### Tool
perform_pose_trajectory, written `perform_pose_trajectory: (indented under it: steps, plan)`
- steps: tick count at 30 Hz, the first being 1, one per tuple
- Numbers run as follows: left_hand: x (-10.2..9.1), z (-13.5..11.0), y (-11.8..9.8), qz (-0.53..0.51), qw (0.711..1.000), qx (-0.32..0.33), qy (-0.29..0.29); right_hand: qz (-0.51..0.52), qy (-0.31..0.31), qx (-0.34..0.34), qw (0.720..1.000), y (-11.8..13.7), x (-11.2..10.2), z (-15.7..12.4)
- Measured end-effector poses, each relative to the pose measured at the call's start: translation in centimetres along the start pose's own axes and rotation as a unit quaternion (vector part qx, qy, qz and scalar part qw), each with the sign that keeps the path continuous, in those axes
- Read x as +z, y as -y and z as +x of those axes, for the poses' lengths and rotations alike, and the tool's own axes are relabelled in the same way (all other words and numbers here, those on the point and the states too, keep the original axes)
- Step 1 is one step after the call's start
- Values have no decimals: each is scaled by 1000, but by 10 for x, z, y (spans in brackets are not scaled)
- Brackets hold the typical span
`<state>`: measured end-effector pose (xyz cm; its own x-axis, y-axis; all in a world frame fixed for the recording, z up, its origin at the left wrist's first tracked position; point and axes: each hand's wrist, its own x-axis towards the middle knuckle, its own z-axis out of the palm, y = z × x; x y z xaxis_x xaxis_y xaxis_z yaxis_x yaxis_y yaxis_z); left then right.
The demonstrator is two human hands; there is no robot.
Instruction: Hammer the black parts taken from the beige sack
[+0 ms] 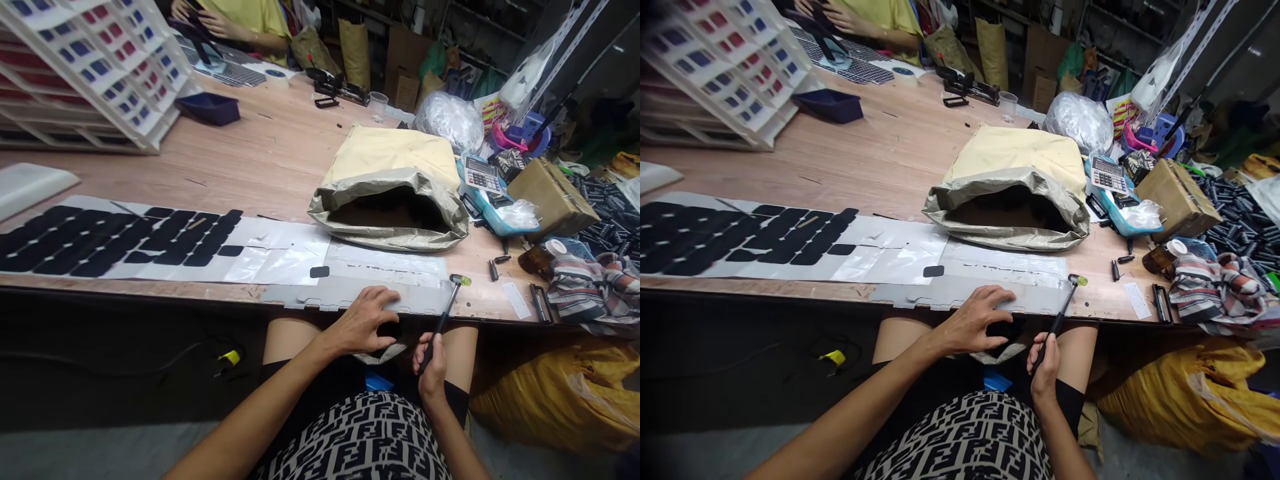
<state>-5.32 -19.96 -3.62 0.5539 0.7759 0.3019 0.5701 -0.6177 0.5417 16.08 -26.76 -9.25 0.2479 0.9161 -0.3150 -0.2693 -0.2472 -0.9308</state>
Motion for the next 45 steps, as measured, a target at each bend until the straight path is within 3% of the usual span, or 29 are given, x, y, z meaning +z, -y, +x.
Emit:
perform_pose_trajectory:
  steps: [4, 7, 9, 13, 17, 22, 25, 28, 30, 32, 34, 36, 39, 45]
  plan:
    - [-20, 46, 13, -55, 993, -43, -91, -20, -3, -10, 1000, -1, -1, 0]
    - [-36, 109, 38, -56, 972, -139, -179, -29, -2, -19, 999, -3, -1, 1]
    - [-42, 156, 59, -48, 954, -216, -201, -32, 1, -25, 999, -5, -2, 2]
    - [-36, 234, 99, -46, 907, -391, -149, -30, 8, -29, 999, -11, -3, 4]
    - [-12, 263, 120, -31, 878, -469, -85, -33, 5, -24, 999, -14, -3, 2]
    - [6, 258, 128, -22, 873, -476, -105, -36, 7, -24, 999, -12, -1, 1]
    - [-4, 249, 124, -29, 880, -462, -108, -35, 6, -25, 999, -9, 0, 1]
    - [-25, 226, 111, -27, 884, -439, -156, -32, 6, -25, 999, -7, 1, 1]
    - [-37, 198, 99, -16, 905, -386, -180, -32, 5, -29, 999, -7, 1, 1]
    - [-43, 164, 88, -15, 946, -277, -168, -33, 4, -33, 999, -6, 1, 1]
    - [-39, 130, 79, -40, 979, -155, -123, -33, 5, -36, 999, -7, 1, 2]
    - [-27, 103, 72, -66, 991, -87, -74, -34, 8, -38, 999, -7, 0, 3]
    - [-8, 84, 67, -59, 994, -73, -49, -40, 8, -44, 998, -7, -2, 5]
    - [4, 87, 63, -28, 994, -85, -56, -63, 7, -49, 997, -2, -6, 2]
